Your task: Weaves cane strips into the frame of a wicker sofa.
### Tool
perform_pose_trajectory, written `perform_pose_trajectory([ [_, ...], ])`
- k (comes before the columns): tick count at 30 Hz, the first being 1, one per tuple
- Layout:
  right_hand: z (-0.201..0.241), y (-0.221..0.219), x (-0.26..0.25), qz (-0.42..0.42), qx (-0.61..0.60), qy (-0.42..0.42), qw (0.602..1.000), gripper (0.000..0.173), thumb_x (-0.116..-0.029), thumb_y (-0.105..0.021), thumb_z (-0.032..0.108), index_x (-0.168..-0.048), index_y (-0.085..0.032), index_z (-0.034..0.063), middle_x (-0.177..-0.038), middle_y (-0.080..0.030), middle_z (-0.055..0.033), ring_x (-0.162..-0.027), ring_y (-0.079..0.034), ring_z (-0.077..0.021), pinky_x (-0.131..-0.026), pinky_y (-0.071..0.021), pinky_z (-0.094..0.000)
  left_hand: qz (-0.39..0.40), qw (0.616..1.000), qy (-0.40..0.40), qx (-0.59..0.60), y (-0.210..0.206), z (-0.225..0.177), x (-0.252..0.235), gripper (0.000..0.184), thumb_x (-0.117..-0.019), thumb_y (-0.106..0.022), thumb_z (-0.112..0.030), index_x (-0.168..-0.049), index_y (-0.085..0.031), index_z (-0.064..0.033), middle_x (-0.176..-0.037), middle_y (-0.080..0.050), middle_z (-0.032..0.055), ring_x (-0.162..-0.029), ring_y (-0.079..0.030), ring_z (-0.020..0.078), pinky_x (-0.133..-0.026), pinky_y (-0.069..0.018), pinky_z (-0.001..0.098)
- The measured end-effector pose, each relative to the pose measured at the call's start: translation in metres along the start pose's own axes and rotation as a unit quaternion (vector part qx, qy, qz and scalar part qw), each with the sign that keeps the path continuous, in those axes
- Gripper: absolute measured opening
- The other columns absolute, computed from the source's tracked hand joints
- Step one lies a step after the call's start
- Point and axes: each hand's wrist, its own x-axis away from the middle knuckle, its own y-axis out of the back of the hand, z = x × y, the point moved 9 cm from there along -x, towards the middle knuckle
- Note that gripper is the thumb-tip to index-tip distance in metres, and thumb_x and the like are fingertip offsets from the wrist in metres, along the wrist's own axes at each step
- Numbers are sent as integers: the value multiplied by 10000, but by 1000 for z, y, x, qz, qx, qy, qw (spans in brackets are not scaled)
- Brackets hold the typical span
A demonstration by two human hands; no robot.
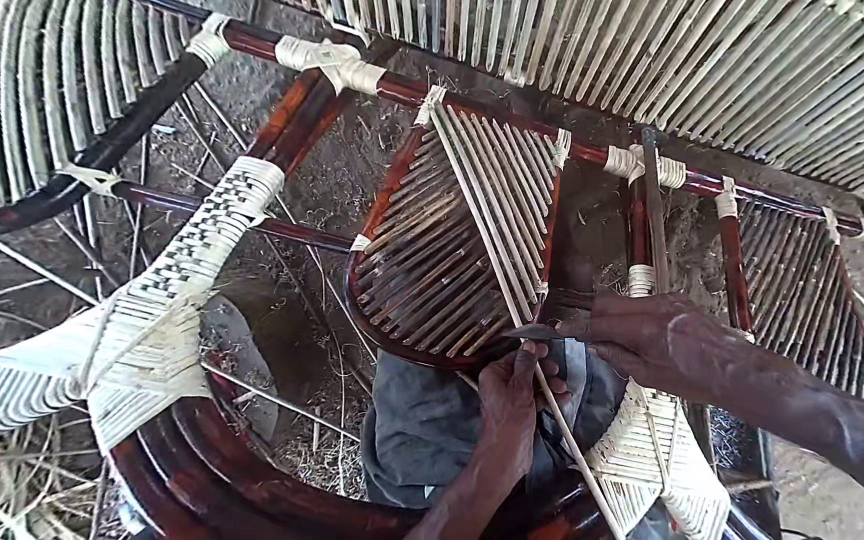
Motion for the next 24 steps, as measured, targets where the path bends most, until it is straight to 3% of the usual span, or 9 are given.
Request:
perform_pose_trajectory([
  [15,9,-2,-16,84,36,29,995,256,-987,-633,321,-1212,-754,330,-901,-684,79,-742,-657,-87,-633,-552,-320,-9,1000,0,5,1,0,0,287,-1100,-453,-113,-1068,-670,72,-791,-703,165,-617,-715,232,-622,-647,357],
  [20,7,11,-17,83,1,27,996,243,-997,-624,312,-1201,-755,328,-907,-702,96,-805,-667,-68,-710,-563,-322,24,996,8,88,-5,-12,10,243,-1079,-451,-47,-1041,-646,92,-788,-685,171,-648,-710,238,-670,-644,374],
  [22,6,15,-19,92,-13,23,995,245,-997,-634,324,-1211,-751,346,-946,-723,116,-847,-676,-55,-753,-569,-330,61,990,24,123,-11,-16,12,198,-1062,-466,-43,-982,-620,51,-813,-698,160,-685,-715,215,-673,-626,334],
  [24,7,19,-24,99,-28,26,994,260,-992,-650,309,-1230,-748,347,-1004,-745,117,-919,-691,-59,-826,-575,-347,87,985,40,147,-16,-19,9,155,-1040,-522,-49,-963,-638,19,-813,-668,127,-654,-647,160,-577,-539,260],
])
